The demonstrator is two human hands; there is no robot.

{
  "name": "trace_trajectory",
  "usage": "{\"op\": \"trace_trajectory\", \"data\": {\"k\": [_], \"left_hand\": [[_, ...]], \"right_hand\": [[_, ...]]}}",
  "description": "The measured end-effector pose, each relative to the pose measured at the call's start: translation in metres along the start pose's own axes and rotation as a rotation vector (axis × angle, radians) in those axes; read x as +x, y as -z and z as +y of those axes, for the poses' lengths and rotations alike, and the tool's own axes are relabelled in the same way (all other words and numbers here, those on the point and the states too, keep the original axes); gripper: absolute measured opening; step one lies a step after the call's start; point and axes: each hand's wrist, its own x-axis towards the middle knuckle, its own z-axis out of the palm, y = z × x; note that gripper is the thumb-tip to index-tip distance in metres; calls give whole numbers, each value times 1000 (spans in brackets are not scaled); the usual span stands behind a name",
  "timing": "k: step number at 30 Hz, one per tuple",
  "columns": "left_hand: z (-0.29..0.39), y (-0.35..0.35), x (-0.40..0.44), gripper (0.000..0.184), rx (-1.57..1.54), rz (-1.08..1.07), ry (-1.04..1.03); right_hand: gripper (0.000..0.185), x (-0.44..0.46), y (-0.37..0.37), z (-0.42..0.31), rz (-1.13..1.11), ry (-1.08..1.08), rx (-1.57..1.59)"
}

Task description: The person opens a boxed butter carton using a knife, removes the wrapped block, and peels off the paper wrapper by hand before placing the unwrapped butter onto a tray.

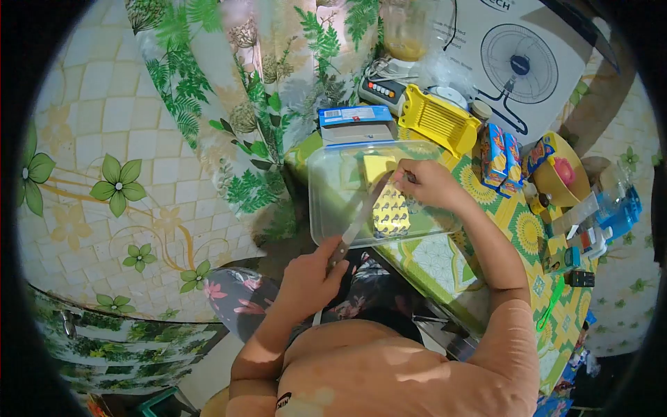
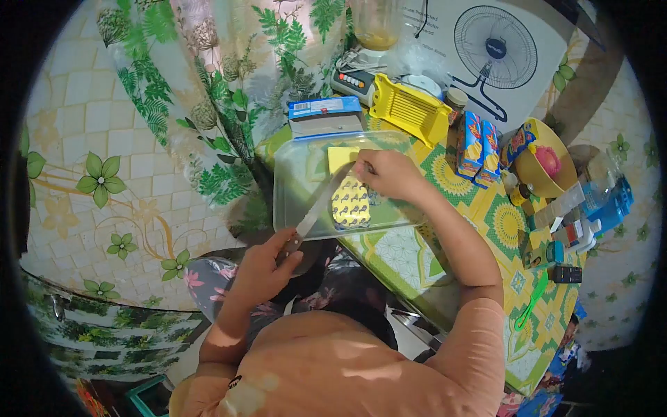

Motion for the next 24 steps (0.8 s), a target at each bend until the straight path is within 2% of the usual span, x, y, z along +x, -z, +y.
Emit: {"op": "trace_trajectory", "data": {"k": [3, 5, 11, 12, 20, 24], "left_hand": [[5, -1, 2, 38, -16, -18, 18], [-2, -6, 4, 37, -36, 45, -17], [21, 8, 11, 35, -92, 18, 194], [19, 8, 11, 37, -53, 58, 151], [-5, -14, 8, 43, 83, 204, -164], [9, -8, 8, 46, 71, 25, 25]], "right_hand": [[19, -1, 1, -5, 11, -26, -62], [23, -3, 7, -10, -52, -78, -17], [34, 2, 6, 1, -202, -208, 223], [35, 4, 3, 4, -203, -222, 241], [17, 11, -19, 22, -193, -189, 460], [16, 11, -17, 17, -169, -185, 416]]}}
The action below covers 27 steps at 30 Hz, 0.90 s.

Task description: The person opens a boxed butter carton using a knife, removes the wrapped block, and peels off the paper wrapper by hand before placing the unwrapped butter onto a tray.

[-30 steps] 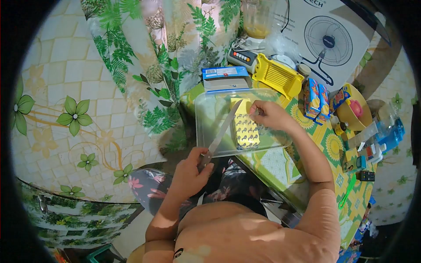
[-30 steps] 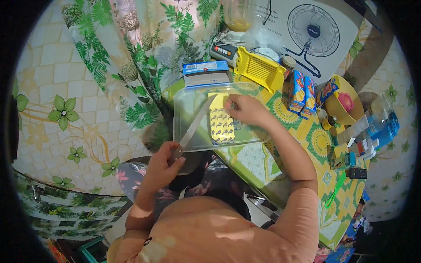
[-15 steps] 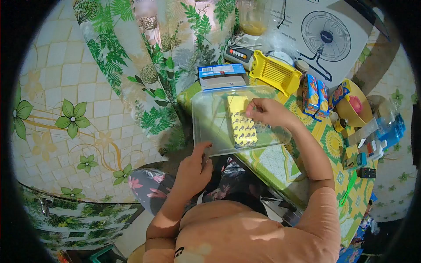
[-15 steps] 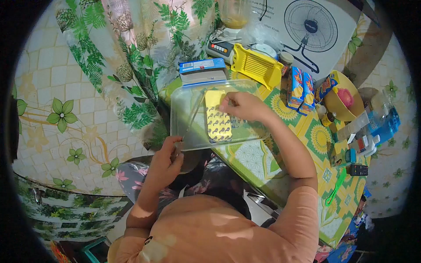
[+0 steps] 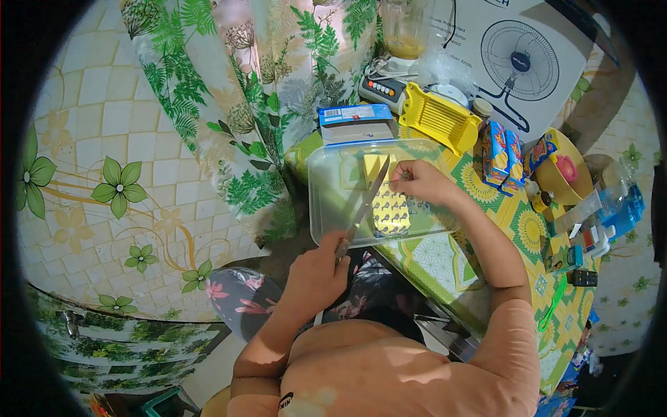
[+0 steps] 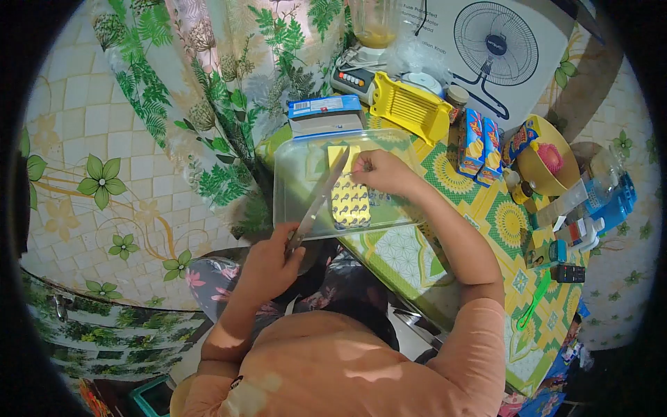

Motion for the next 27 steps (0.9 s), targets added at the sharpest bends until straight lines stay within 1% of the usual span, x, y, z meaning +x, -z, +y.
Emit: {"op": "trace_trajectory", "data": {"k": [2, 3, 8, 9, 12, 15, 17, 20, 23, 26, 27], "left_hand": [[4, 1, 1, 46, 12, -55, 44], [6, 1, 1, 46, 34, -59, 34], [11, -1, 2, 49, 109, -76, 29], [11, -2, 3, 49, 104, -77, 20], [12, -2, 3, 50, 76, -98, 11], [10, -6, 8, 50, 19, -122, 10], [6, -13, 12, 51, -31, -106, -14], [0, -24, 21, 54, -79, -75, -89], [1, -22, 22, 54, -93, -112, -57], [16, -3, 12, 52, -99, -235, 112], [18, -2, 12, 52, -92, -236, 109]], "right_hand": [[15, 1, -3, 5, 13, 8, 68], [15, 3, -4, 9, 19, 12, 101], [12, 5, -8, 16, 38, 21, 77], [11, 5, -8, 16, 43, 24, 70], [20, 5, -8, 15, 75, -18, -12], [20, 7, -12, 17, 96, 2, -27], [13, 1, -12, 7, 99, 6, -16], [12, 2, -13, 8, 101, 2, -37], [12, 3, -15, 12, 103, 8, -14], [13, 3, -15, 14, 128, 47, -9], [13, 3, -17, 13, 138, 66, -13]]}}
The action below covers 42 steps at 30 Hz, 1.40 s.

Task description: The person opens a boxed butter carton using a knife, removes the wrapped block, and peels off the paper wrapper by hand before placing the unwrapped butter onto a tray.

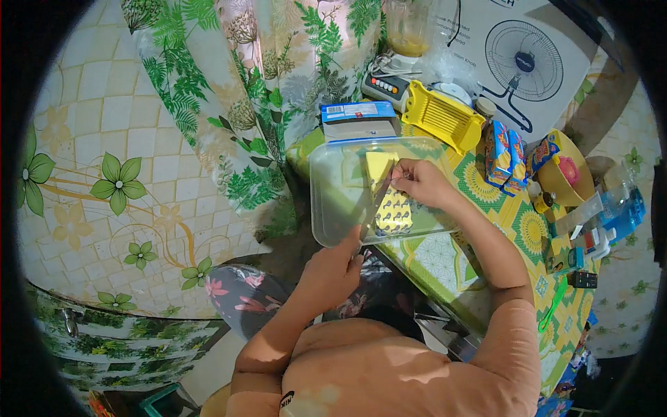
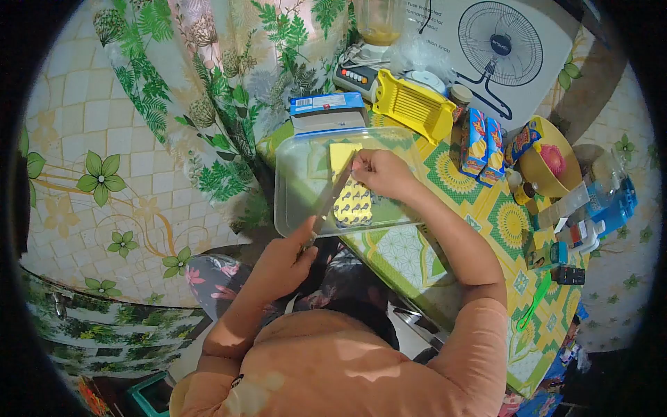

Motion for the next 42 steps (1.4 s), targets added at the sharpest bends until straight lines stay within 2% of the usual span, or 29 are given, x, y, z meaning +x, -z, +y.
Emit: {"op": "trace_trajectory", "data": {"k": [3, 5, 8, 14, 20, 23, 26, 27, 29, 32, 33, 36, 39, 42], "left_hand": [[-3, -4, 1, 53, 6, 52, -45], [-17, -20, 14, 53, -7, 151, -143], [-21, -25, 25, 53, 10, 176, -180], [0, 5, -3, 52, 46, -33, 28], [-19, -24, 30, 52, -47, 185, -209], [-19, -20, 28, 51, -12, 166, -225], [-6, 1, 0, 53, 22, -1, -79], [-7, 1, 0, 52, 21, 2, -73], [-8, 0, 1, 51, 12, 19, -63], [-25, -19, 17, 51, 0, 209, -235], [-20, -15, 17, 52, 10, 191, -196], [-10, 0, 11, 52, 17, 125, -92], [-12, 6, 6, 53, -32, 91, -64], [-18, 1, 2, 54, -76, 97, -103]], "right_hand": [[13, -4, 4, -14, -25, -43, -37], [13, -2, 4, -7, -46, -36, 8], [14, -2, 5, -6, -69, -31, 104], [12, -3, 4, -7, -73, -22, 147], [9, -2, 5, -6, -92, 5, 164], [8, -3, 7, -7, -82, 38, 151], [8, -3, 8, -9, -103, 37, 141], [7, -3, 8, -10, -117, 31, 138], [7, -2, 11, -13, -159, 7, 160], [12, 0, 15, -7, -169, 23, 171], [14, 0, 17, -9, -162, 33, 171], [27, -8, 28, -21, -65, 85, -197], [31, -10, 34, -44, -207, -64, -301], [29, -7, 30, -31, -201, -1, -228]]}}
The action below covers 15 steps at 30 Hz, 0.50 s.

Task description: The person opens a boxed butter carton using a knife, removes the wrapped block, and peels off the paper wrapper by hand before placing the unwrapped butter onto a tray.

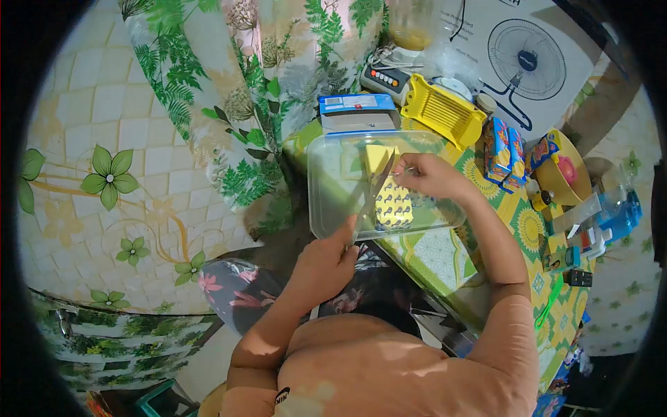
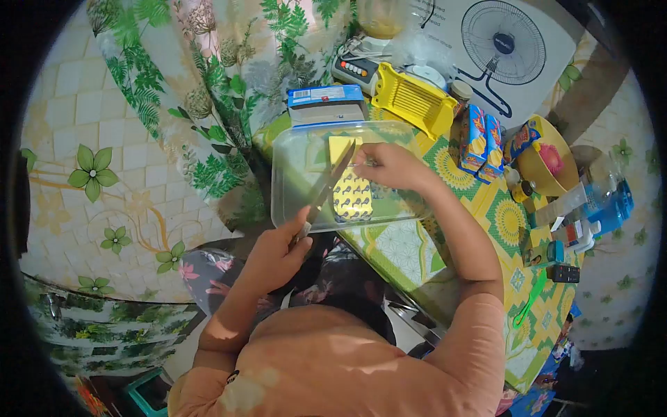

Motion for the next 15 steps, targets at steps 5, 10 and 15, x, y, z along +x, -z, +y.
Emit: {"op": "trace_trajectory", "data": {"k": [5, 10, 15], "left_hand": [[-6, -5, -2, 54, -30, -28, -24], [-17, -14, 14, 54, -15, 41, -79], [-4, -4, 8, 53, -17, -48, -39]], "right_hand": [[23, 4, -11, 9, 84, 51, 0], [22, -1, -19, -6, 195, 89, -174], [23, -1, -21, -5, 189, 80, -280]]}}
